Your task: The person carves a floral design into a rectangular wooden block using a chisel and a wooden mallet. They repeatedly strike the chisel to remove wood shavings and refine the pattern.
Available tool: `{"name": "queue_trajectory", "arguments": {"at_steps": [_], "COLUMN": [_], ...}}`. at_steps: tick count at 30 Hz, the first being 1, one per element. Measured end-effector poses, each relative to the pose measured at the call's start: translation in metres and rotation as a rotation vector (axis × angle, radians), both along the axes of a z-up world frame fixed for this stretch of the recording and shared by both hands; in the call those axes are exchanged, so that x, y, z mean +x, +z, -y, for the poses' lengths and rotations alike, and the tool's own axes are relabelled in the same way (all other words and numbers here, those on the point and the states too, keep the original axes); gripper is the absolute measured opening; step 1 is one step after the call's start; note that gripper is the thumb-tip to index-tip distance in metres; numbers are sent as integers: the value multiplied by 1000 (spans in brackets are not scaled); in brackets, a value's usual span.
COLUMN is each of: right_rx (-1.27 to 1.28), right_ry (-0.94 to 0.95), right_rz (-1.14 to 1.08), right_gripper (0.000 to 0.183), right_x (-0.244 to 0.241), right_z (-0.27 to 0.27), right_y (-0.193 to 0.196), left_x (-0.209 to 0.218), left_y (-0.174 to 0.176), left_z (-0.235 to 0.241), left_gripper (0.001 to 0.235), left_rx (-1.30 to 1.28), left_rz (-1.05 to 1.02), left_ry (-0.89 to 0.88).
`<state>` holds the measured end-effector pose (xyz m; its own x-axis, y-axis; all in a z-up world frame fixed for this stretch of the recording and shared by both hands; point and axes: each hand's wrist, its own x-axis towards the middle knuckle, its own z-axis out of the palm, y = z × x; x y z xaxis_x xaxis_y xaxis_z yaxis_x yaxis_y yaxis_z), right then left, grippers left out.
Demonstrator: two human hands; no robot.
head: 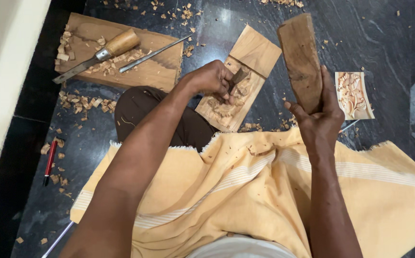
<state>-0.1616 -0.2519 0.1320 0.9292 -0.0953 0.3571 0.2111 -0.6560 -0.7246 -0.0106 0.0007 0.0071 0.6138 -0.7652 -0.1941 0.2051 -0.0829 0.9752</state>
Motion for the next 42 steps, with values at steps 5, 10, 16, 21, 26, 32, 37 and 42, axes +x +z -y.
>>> {"name": "queue_trajectory", "arguments": {"at_steps": [5,10,16,21,26,32,37,42], "right_rx": [4,-14,-182,-186,-230,34,68,64], "right_ry": [22,41,-8,-145,-32,-132,-87,-26], "right_rz": [15,49,-83,-268,-91,-235,-130,-45], "right_gripper": [90,92,91,99,97,93,93,92], "right_x": [-3,-6,-4,-2,0,0,3,-1], "right_z": [-5,-7,-19,-24,-21,1,4,3], "right_y": [5,0,-20,-19,-18,-21,-17,-8], "left_x": [0,-2,-10,-11,-20,-15,-11,-14], "left_y": [1,5,2,5,23,26,10,1], "left_z": [0,-1,-3,-3,-20,-57,-30,-10], "left_gripper": [18,18,22,23,15,16,20,18], "left_rx": [11,71,79,86,28,-126,-134,55], "left_rz": [-6,87,181,175,105,147,126,109], "left_ry": [-27,-38,16,28,96,504,317,169]}}
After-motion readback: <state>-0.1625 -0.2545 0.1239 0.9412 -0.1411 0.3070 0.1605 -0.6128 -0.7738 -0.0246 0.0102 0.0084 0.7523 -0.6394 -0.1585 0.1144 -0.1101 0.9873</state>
